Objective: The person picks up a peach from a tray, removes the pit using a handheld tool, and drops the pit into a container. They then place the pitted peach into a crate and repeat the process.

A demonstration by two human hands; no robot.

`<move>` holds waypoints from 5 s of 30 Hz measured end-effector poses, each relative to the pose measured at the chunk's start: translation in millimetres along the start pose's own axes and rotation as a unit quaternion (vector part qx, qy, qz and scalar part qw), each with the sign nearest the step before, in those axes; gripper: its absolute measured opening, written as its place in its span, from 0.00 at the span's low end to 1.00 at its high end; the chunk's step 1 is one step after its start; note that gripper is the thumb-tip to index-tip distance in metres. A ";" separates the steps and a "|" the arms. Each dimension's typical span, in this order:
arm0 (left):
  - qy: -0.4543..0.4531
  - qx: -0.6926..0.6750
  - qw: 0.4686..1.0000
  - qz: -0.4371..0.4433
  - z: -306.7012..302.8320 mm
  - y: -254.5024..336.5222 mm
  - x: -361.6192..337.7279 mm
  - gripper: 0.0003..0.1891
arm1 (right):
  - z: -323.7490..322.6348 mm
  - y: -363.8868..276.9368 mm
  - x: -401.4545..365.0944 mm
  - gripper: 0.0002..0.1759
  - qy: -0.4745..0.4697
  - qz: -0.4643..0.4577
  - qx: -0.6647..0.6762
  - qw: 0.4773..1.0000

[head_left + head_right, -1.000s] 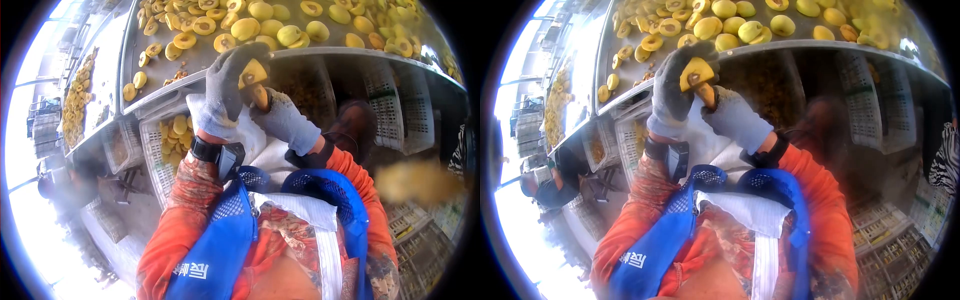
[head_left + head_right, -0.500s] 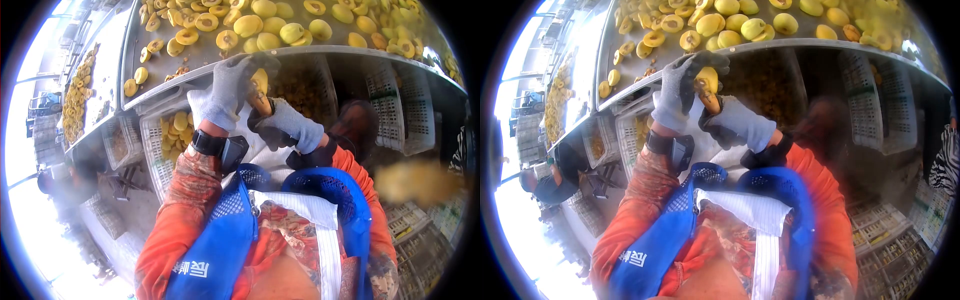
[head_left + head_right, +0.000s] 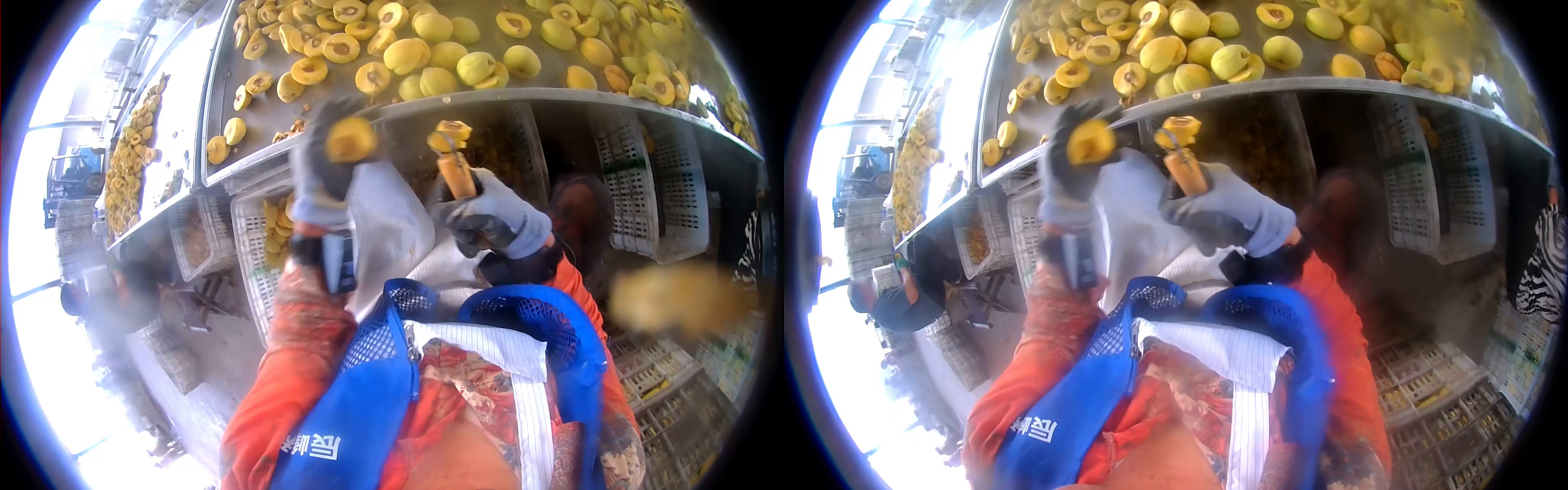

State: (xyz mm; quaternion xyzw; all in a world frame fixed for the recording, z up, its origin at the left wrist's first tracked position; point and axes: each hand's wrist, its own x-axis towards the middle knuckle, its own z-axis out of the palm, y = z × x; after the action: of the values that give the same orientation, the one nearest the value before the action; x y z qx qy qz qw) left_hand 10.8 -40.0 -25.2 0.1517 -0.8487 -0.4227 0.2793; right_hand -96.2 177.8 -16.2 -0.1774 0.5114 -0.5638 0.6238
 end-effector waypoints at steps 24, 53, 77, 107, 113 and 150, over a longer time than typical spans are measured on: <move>0.005 -0.478 0.819 -0.316 5.1 -19.3 69.3 0.22 | -2.8 8.3 76.8 0.16 0.265 -0.160 -0.446 0.840; -0.073 -0.148 0.976 -0.143 42.1 52.1 5.0 0.11 | 15.4 -6.2 11.7 0.09 -0.057 0.009 -0.024 0.998; -0.103 0.153 0.960 -0.212 11.3 -32.8 120.7 0.31 | -63.2 79.4 26.8 0.20 0.261 0.003 -0.505 0.823; 0.151 -0.064 0.986 0.018 57.1 48.0 9.0 0.14 | 28.2 20.6 48.5 0.16 0.279 -0.170 -0.290 0.900; 0.082 -0.273 0.945 -0.159 50.2 62.7 8.8 0.14 | 23.0 9.9 26.6 0.13 0.082 -0.055 -0.004 0.995; -0.137 0.169 0.951 -0.218 50.0 -85.0 173.2 0.28 | -74.6 65.0 47.6 0.22 0.256 0.022 -0.431 0.865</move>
State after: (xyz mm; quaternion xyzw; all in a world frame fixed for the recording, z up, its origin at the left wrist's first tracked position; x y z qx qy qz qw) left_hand -155.7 -144.5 -57.7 0.3182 -0.8842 -0.3405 0.0314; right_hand -132.3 181.7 -119.8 -0.2669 0.8491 -0.2985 0.3444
